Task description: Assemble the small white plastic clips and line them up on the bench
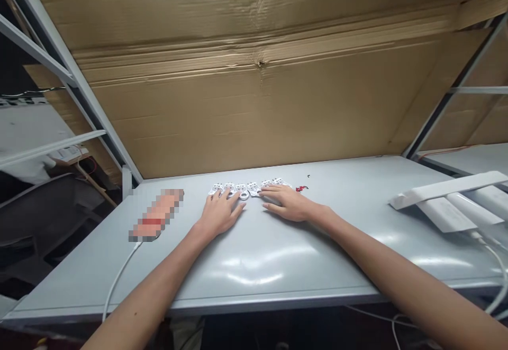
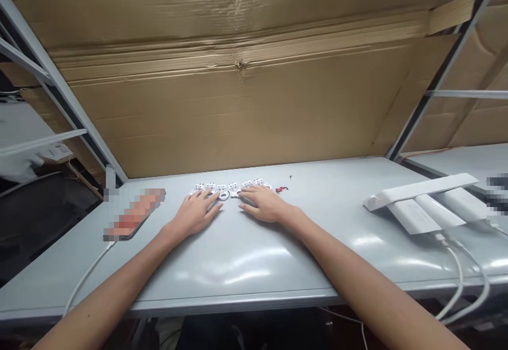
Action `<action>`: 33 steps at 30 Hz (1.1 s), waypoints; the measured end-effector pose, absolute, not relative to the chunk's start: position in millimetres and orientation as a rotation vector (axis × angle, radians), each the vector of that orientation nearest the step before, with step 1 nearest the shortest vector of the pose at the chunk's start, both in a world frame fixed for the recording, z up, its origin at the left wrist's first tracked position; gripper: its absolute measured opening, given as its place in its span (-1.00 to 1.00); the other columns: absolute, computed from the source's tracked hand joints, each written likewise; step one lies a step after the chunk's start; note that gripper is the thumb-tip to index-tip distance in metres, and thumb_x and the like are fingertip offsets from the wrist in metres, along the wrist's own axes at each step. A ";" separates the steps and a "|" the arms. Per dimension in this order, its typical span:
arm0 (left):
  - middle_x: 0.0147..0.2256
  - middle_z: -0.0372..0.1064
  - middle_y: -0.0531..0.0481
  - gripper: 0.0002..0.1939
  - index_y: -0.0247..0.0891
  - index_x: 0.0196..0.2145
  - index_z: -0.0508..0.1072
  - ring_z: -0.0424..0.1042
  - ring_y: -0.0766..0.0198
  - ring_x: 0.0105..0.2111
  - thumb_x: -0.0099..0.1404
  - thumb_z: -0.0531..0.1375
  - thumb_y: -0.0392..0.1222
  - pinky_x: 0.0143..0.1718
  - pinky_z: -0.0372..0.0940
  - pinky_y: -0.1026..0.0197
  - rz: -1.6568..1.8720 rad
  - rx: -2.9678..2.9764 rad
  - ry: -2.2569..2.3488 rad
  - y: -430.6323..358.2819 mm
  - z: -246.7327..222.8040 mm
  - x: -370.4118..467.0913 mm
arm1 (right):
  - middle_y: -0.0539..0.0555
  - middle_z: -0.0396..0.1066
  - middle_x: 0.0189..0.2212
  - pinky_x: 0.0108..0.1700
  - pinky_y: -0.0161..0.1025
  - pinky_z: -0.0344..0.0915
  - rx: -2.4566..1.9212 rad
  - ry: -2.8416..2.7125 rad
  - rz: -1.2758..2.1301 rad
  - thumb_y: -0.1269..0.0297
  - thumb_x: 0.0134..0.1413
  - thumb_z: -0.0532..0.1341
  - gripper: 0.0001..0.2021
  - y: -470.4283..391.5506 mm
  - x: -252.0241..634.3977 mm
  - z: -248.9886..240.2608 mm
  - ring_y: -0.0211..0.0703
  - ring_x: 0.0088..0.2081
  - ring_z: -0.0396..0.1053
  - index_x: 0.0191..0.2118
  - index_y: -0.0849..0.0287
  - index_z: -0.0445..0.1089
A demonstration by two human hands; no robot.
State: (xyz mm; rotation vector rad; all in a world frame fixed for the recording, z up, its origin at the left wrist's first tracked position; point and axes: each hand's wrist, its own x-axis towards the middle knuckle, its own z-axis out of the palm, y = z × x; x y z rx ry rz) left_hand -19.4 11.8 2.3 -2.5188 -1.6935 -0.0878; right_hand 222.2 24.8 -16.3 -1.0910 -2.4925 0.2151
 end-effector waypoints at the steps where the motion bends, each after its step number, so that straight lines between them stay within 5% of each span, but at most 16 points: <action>1: 0.30 0.11 -0.17 -0.46 -0.10 0.27 0.26 0.15 -0.21 0.24 0.48 -0.14 0.13 0.18 0.07 -0.20 -0.100 -2.521 -1.696 12.0 1.9 -18.4 | 0.20 0.31 0.22 0.27 0.20 0.10 -1.094 -2.484 0.215 0.04 0.31 0.03 -0.53 25.4 223.6 -15.6 0.19 0.25 0.20 0.20 0.12 0.36; 13: 0.39 -0.18 -0.20 -0.35 -0.15 0.37 0.07 -0.25 -0.15 0.39 0.47 -0.15 0.20 0.32 -0.30 -0.29 -0.124 -2.709 -1.680 9.2 -3.3 -27.3 | 0.21 0.34 0.18 0.31 0.29 -0.07 -1.130 -2.430 0.231 0.29 0.21 0.05 -0.54 22.2 225.8 -17.4 0.15 0.22 0.23 0.20 0.14 0.32; 18: 0.40 -0.21 -0.19 -0.32 -0.14 0.38 0.02 -0.27 -0.07 0.39 0.46 -0.17 0.24 0.32 -0.34 -0.27 -0.139 -2.794 -1.635 11.1 -3.6 -28.7 | 0.22 0.34 0.19 0.22 0.16 0.16 -1.111 -2.418 0.236 0.21 0.20 0.09 -0.55 24.6 227.3 -18.9 0.17 0.20 0.25 0.18 0.15 0.35; 28: 0.38 -0.13 -0.19 -0.36 -0.15 0.37 0.07 -0.22 -0.06 0.39 0.47 -0.15 0.20 0.33 -0.27 -0.25 -0.172 -2.778 -1.607 13.8 -5.6 -26.3 | 0.18 0.34 0.18 0.21 0.15 0.16 -1.071 -2.420 0.229 0.14 0.20 0.14 -0.56 30.7 226.9 -22.3 0.15 0.21 0.23 0.17 0.11 0.35; 33: 0.38 -0.14 -0.20 -0.39 -0.16 0.37 0.07 -0.21 -0.05 0.39 0.49 -0.15 0.15 0.33 -0.29 -0.24 -0.158 -2.773 -1.630 12.6 -5.3 -26.2 | 0.17 0.34 0.19 0.30 0.27 -0.06 -1.089 -2.420 0.248 0.13 0.22 0.12 -0.56 28.6 226.3 -21.4 0.15 0.23 0.22 0.19 0.09 0.32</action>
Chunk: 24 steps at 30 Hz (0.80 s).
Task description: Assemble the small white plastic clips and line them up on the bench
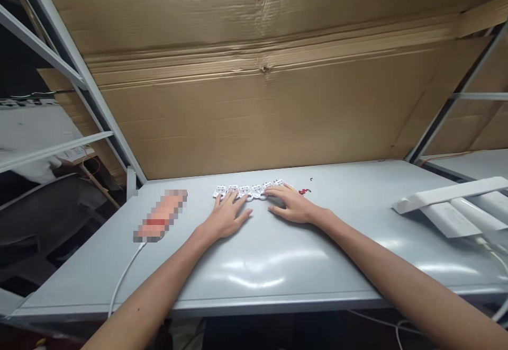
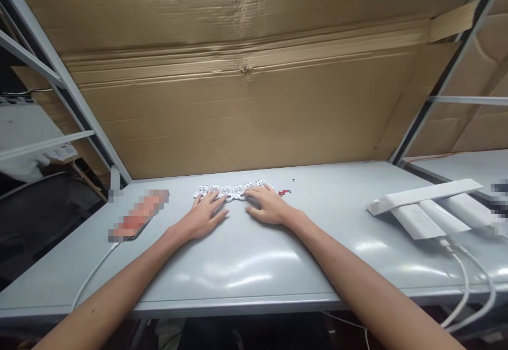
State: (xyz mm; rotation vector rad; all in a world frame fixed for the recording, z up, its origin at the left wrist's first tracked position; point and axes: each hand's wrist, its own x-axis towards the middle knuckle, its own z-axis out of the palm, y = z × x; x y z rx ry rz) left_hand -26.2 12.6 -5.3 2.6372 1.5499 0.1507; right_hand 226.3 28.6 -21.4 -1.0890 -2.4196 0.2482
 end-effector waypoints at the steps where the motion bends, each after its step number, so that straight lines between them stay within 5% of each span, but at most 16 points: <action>1: 0.38 -0.12 -0.19 -0.40 -0.15 0.36 0.07 -0.19 -0.04 0.39 0.49 -0.14 0.15 0.33 -0.29 -0.24 0.161 2.640 1.548 12.2 -5.2 -26.5 | 0.17 0.33 0.19 0.32 0.29 -0.11 -1.096 -2.423 0.246 0.11 0.24 0.11 -0.56 28.1 226.1 -21.5 0.14 0.23 0.21 0.19 0.09 0.31; 12: 0.30 0.10 -0.24 -0.46 -0.18 0.30 0.17 0.03 -0.06 0.32 0.48 -0.10 0.09 0.31 -0.16 -0.25 0.234 2.714 1.556 9.1 -4.8 -27.4 | 0.23 0.18 0.29 0.32 0.24 -0.03 -1.165 -2.478 0.191 -0.04 0.27 0.07 -0.44 20.6 222.3 -23.5 0.18 0.32 0.07 0.28 0.10 0.22; 24: 0.30 0.06 -0.28 -0.45 -0.23 0.28 0.19 0.01 -0.05 0.32 0.49 -0.12 0.09 0.31 -0.14 -0.20 0.204 2.703 1.546 9.5 -3.2 -26.4 | 0.21 0.20 0.29 0.32 0.24 -0.05 -1.192 -2.467 0.287 -0.13 0.29 -0.01 -0.41 20.4 222.1 -17.4 0.20 0.32 0.07 0.27 0.11 0.25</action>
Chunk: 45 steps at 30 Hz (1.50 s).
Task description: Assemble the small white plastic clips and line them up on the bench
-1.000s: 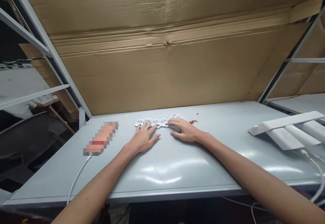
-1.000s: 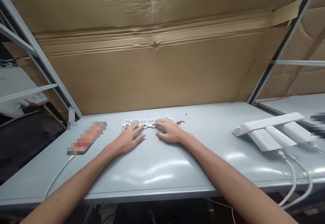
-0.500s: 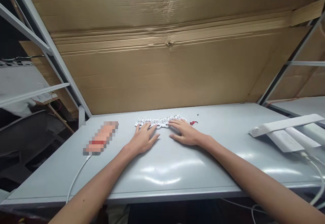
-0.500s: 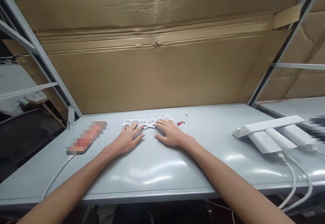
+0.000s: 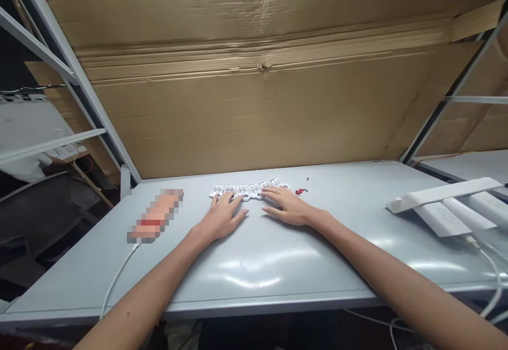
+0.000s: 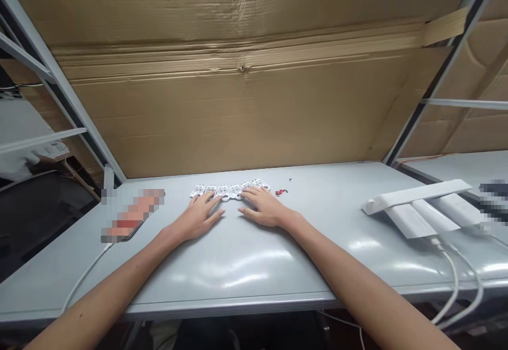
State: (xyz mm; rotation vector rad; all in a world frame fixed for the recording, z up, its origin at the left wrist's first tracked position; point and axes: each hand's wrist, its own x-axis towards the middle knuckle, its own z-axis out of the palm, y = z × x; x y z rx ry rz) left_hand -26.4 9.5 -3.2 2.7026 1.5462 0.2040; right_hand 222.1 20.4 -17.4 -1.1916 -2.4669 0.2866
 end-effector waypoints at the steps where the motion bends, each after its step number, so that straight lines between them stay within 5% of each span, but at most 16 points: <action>1: 0.30 0.06 -0.29 -0.45 -0.24 0.28 0.19 0.01 -0.05 0.32 0.49 -0.12 0.09 0.31 -0.14 -0.20 0.208 2.700 1.545 9.6 -3.1 -26.4 | 0.20 0.21 0.28 0.32 0.23 -0.04 -1.186 -2.459 0.291 -0.14 0.29 -0.01 -0.42 20.9 222.3 -17.3 0.19 0.31 0.08 0.26 0.09 0.26; 11: 0.26 0.12 -0.30 -0.49 -0.24 0.24 0.24 0.07 -0.10 0.29 0.48 -0.07 0.06 0.27 -0.07 -0.29 0.332 2.737 1.484 13.6 -9.4 -29.9 | 0.20 0.12 0.33 0.36 0.24 -0.20 -1.211 -2.498 0.283 -0.15 0.31 -0.05 -0.39 16.5 220.9 -14.4 0.17 0.36 -0.05 0.30 0.10 0.20; 16: 0.20 0.24 -0.27 -0.54 -0.26 0.19 0.31 0.16 -0.05 0.24 0.46 0.02 0.01 0.26 0.05 -0.19 0.477 2.860 1.241 11.9 -7.7 -31.3 | 0.28 0.32 0.17 0.15 0.09 0.24 -1.031 -2.550 0.233 0.01 0.31 0.06 -0.51 1.3 215.6 -1.9 0.13 0.15 0.29 0.22 0.17 0.29; 20: 0.17 0.29 -0.22 -0.61 -0.24 0.11 0.40 0.24 0.00 0.20 0.44 0.06 -0.03 0.23 0.16 -0.05 0.514 2.891 1.064 5.4 -3.3 -28.7 | 0.25 0.42 0.03 0.01 0.03 0.34 -0.999 -2.609 0.241 0.07 0.32 0.07 -0.63 -5.1 215.1 2.8 0.09 -0.01 0.39 0.07 0.15 0.42; 25: 0.35 -0.04 -0.31 -0.39 -0.23 0.29 0.21 -0.16 -0.21 0.37 0.43 0.03 0.13 0.30 -0.20 -0.35 0.295 2.803 1.412 1.0 -2.6 -25.9 | 0.34 0.20 0.24 0.26 0.21 0.05 -1.166 -2.545 0.022 0.00 0.30 0.08 -0.51 -2.3 212.6 -9.0 0.26 0.29 0.08 0.18 0.20 0.34; 29: 0.40 -0.22 -0.24 -0.28 -0.13 0.38 0.03 -0.31 -0.27 0.38 0.42 -0.10 0.28 0.27 -0.27 -0.40 0.115 2.608 1.586 2.2 -3.0 -26.7 | 0.26 -0.08 0.40 0.34 0.27 -0.23 -1.367 -2.522 0.046 -0.17 0.31 -0.09 -0.33 0.9 210.0 -19.1 0.30 0.40 -0.26 0.35 0.16 0.12; 45: 0.41 -0.29 -0.20 -0.29 -0.09 0.39 -0.02 -0.37 -0.15 0.39 0.43 -0.15 0.28 0.30 -0.32 -0.34 0.111 2.564 1.541 18.6 -3.7 -27.7 | 0.23 -0.10 0.40 0.35 0.22 -0.25 -1.382 -2.552 0.182 -0.22 0.30 -0.15 -0.28 21.0 213.3 -19.5 0.21 0.40 -0.19 0.39 0.13 0.02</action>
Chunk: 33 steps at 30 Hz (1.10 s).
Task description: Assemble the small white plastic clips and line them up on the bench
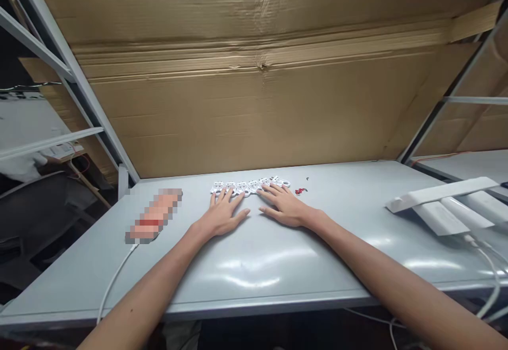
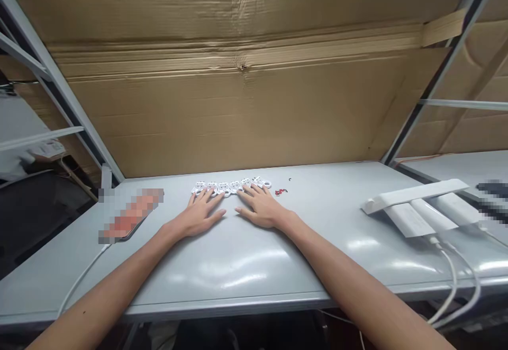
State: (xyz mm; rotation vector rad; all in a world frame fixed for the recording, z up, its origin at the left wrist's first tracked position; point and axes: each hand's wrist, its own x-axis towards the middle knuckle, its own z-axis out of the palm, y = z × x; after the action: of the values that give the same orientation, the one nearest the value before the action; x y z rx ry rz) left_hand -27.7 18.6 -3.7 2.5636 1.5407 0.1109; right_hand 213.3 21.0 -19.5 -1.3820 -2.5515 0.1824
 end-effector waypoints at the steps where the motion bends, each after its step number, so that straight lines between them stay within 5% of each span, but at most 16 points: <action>1: 0.41 -0.28 -0.20 -0.30 -0.10 0.39 -0.01 -0.36 -0.16 0.39 0.43 -0.14 0.28 0.30 -0.30 -0.33 0.127 2.566 1.542 18.9 -4.4 -28.0 | 0.24 -0.08 0.40 0.35 0.22 -0.24 -1.386 -2.544 0.172 -0.21 0.30 -0.14 -0.29 20.4 213.2 -19.8 0.21 0.40 -0.19 0.39 0.13 0.03; 7: 0.33 0.02 -0.28 -0.41 -0.24 0.31 0.17 -0.08 -0.13 0.35 0.45 0.00 0.10 0.30 -0.13 -0.28 0.347 2.769 1.378 12.8 -7.9 -31.9 | 0.32 0.15 0.29 0.28 0.19 0.01 -1.266 -2.502 0.065 -0.02 0.31 0.02 -0.43 10.9 216.3 -14.7 0.22 0.30 0.09 0.30 0.20 0.20; 11: 0.26 0.17 -0.22 -0.51 -0.22 0.22 0.31 0.14 -0.02 0.27 0.45 0.03 0.04 0.27 0.09 -0.05 0.423 2.837 1.160 5.8 -6.1 -31.1 | 0.30 0.34 0.15 0.15 0.09 0.25 -1.152 -2.537 0.139 0.03 0.32 0.02 -0.54 6.4 219.5 -9.3 0.16 0.15 0.30 0.15 0.19 0.36; 28: 0.25 0.18 -0.23 -0.51 -0.26 0.21 0.31 0.20 -0.04 0.23 0.46 -0.01 0.05 0.23 0.14 -0.01 0.281 2.823 1.158 2.0 -2.4 -28.9 | 0.32 0.25 0.16 0.12 0.11 0.18 -1.307 -2.627 0.221 -0.17 0.31 -0.10 -0.40 -3.1 211.0 -7.1 0.20 0.09 0.25 0.20 0.17 0.26; 33: 0.25 0.17 -0.22 -0.52 -0.23 0.21 0.30 0.20 -0.03 0.23 0.47 -0.01 0.04 0.22 0.14 -0.02 0.257 2.826 1.154 2.4 -0.6 -29.0 | 0.32 0.20 0.24 0.22 0.16 0.07 -1.293 -2.628 0.296 -0.21 0.29 -0.11 -0.34 -2.8 214.4 -6.8 0.25 0.24 0.13 0.25 0.16 0.23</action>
State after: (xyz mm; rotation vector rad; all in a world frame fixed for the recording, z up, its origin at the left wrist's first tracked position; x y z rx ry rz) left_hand -29.0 2.4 -0.6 2.8258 1.1541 0.2568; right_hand 214.4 -2.8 -6.8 -1.2929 -2.6283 0.2957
